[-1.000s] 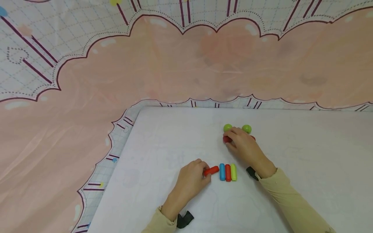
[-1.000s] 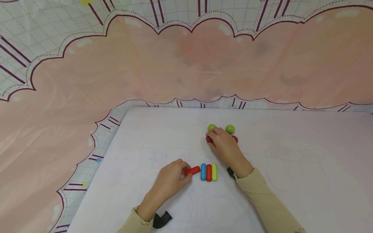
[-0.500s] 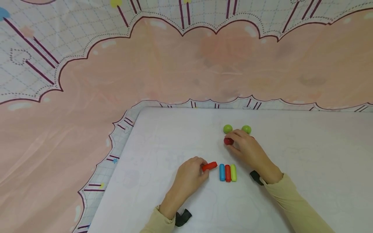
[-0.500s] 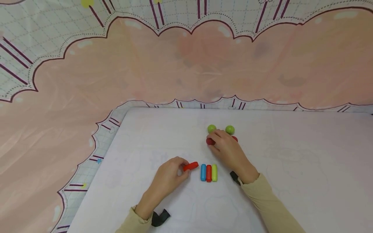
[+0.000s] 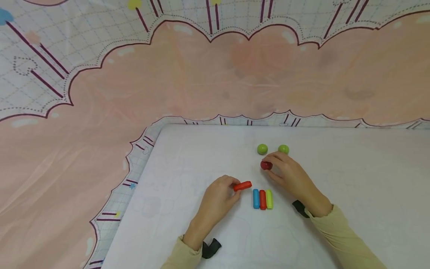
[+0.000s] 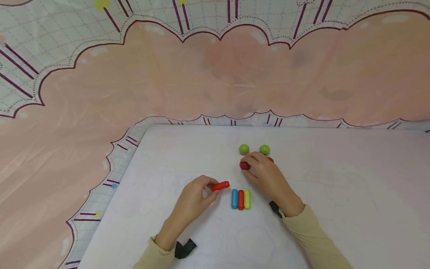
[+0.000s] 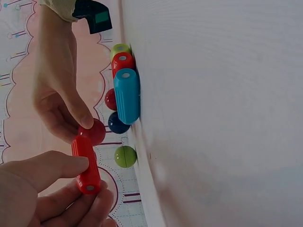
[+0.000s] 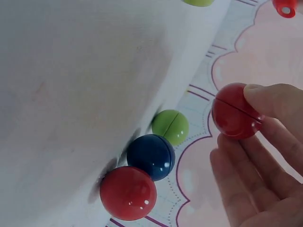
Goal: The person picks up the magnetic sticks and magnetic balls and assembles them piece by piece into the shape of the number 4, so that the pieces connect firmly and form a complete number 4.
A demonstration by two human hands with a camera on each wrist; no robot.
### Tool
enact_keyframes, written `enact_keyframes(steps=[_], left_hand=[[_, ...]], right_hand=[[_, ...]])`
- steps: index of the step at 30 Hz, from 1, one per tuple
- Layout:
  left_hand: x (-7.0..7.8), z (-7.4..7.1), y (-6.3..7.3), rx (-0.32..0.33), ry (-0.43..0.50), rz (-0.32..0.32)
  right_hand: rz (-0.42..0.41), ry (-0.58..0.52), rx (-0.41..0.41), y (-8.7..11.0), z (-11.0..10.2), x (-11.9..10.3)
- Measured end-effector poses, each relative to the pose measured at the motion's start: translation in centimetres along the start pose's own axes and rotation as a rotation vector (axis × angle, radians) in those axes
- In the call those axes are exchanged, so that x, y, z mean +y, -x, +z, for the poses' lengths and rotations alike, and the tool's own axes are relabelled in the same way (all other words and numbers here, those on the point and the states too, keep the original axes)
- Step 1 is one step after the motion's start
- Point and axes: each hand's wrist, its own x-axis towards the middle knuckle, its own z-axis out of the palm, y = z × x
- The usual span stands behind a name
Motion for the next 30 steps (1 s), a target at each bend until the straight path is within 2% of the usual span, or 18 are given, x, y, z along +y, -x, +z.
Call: enact_keyframes(steps=[14,24,30], left_hand=[[-0.2,-0.1,0.0,0.043,0.125,0.014],[-0.3,0.0,-0.7,0.036,0.169,0.037],[-0.4,0.2,-1.0,0.028,0.183,0.046]], right_hand=[[-0.04,-0.015,0.035,1.7,-0.2,0.1],[-0.064,-0.044,0.056,2.7,-0.3,0.6],[-0.105,-0.083,0.072,3.1,-0.2,1.0]])
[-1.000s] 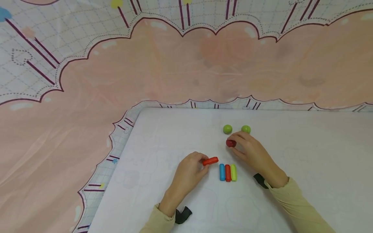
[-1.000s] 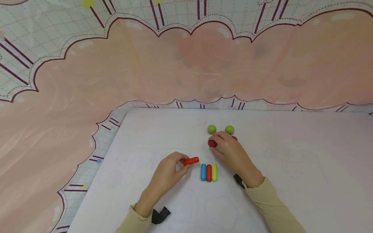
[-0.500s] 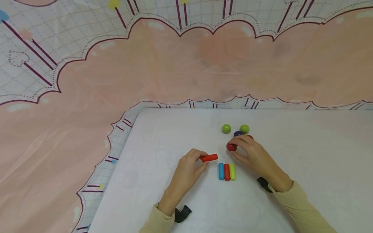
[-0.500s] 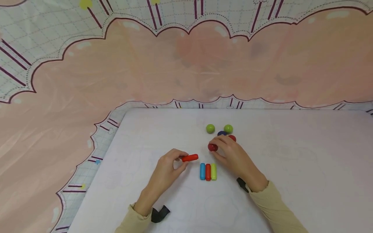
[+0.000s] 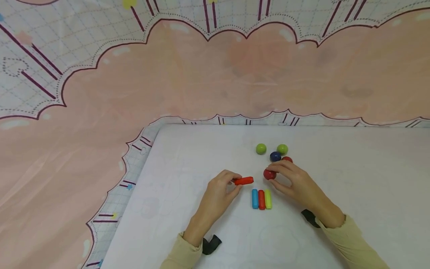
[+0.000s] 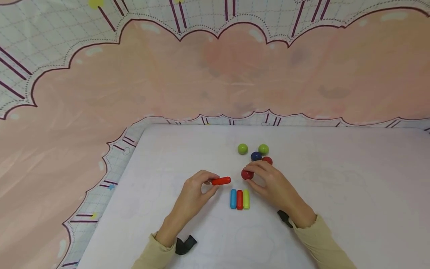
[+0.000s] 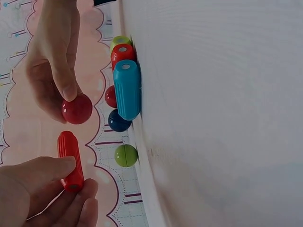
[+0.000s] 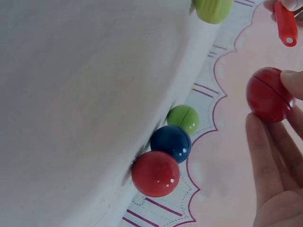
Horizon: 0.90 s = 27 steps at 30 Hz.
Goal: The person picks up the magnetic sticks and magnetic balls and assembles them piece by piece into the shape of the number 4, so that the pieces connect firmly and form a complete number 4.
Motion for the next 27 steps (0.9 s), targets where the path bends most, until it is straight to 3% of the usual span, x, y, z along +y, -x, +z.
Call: enact_keyframes(steps=[16,27], left_hand=[[0.4,0.3,-0.5,-0.021,-0.007,0.006],[0.6,0.5,-0.6,0.009,-0.035,0.053]], right_hand=[[-0.078,-0.085,0.014,0.1,-0.2,-0.9],[-0.126,-0.112,0.025,-0.2,0.1,-1.2]])
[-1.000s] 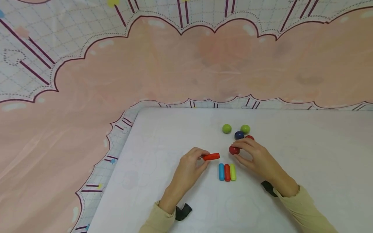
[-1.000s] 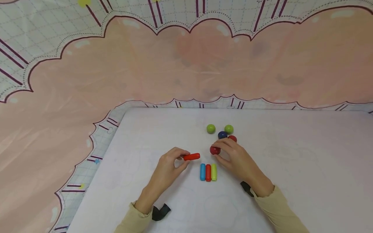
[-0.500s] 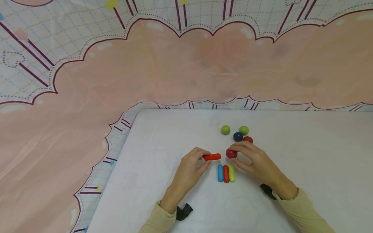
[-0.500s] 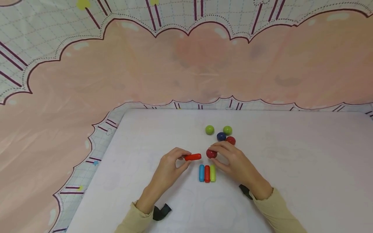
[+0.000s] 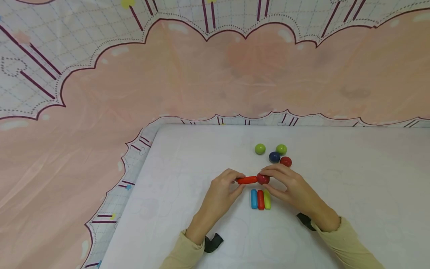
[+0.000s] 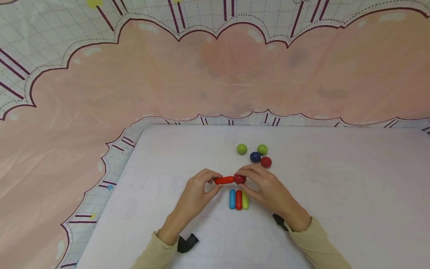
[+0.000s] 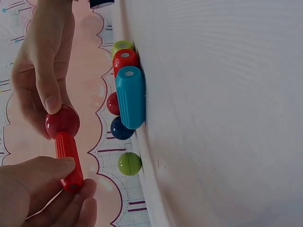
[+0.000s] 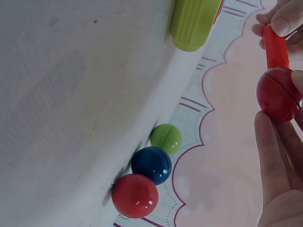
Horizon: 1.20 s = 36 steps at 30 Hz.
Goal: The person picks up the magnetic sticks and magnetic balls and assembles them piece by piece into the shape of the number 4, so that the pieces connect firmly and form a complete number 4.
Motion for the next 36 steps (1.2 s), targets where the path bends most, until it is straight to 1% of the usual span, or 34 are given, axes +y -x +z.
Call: enact_keyframes(steps=[5,9,14,20,24,29,36], left_hand=[[0.11,-0.11,0.05,-0.006,0.005,-0.005],[0.1,-0.18,0.02,-0.009,0.023,-0.006],[0.04,-0.25,-0.04,-0.009,0.061,0.005],[-0.06,-0.21,-0.12,-0.009,0.088,0.015],[-0.09,-0.18,-0.12,-0.006,0.086,0.024],[-0.1,-0.16,-0.21,-0.005,0.082,0.024],[-0.09,-0.17,-0.34,-0.033,0.086,0.011]], right_hand=[[0.002,0.001,-0.003,-0.02,0.02,-0.12],[0.04,-0.008,-0.008,0.04,0.01,-0.31],[0.084,-0.045,-0.012,0.16,0.03,-0.41],[0.081,-0.062,-0.001,0.23,0.14,-0.3],[0.068,-0.057,0.002,0.23,0.21,-0.24],[0.074,-0.054,-0.003,0.25,0.21,-0.13],[0.083,-0.048,-0.005,0.37,0.16,-0.01]])
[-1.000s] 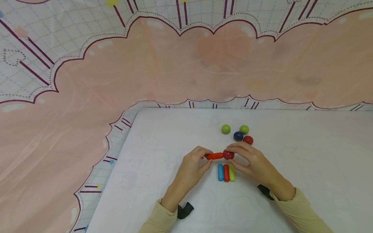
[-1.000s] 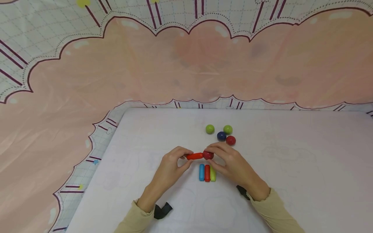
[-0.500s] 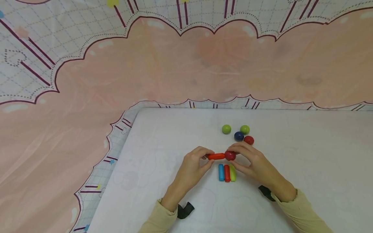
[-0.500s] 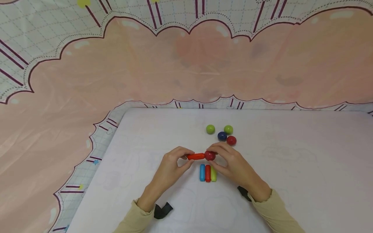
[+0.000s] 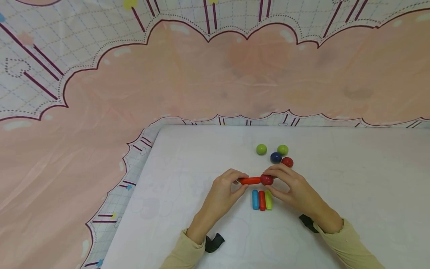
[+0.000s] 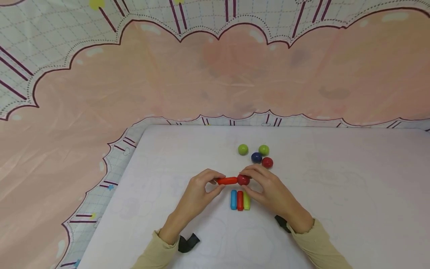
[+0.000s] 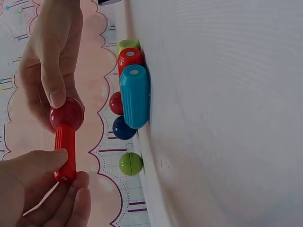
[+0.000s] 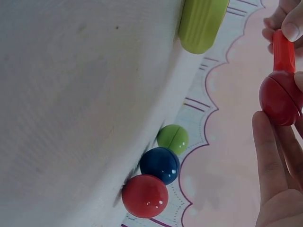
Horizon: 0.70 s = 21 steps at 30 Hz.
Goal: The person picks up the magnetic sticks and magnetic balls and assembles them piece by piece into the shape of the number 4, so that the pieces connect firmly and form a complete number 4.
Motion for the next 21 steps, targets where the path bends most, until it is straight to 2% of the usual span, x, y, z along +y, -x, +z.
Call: enact_keyframes(steps=[12,21], left_hand=[[-0.1,-0.6,-0.3,-0.021,0.045,-0.014],[-0.3,-0.7,-1.0,-0.015,0.02,-0.027]], right_hand=[[0.013,0.033,0.003,0.3,-0.3,0.1],[0.013,0.058,0.0,0.6,-0.6,0.3]])
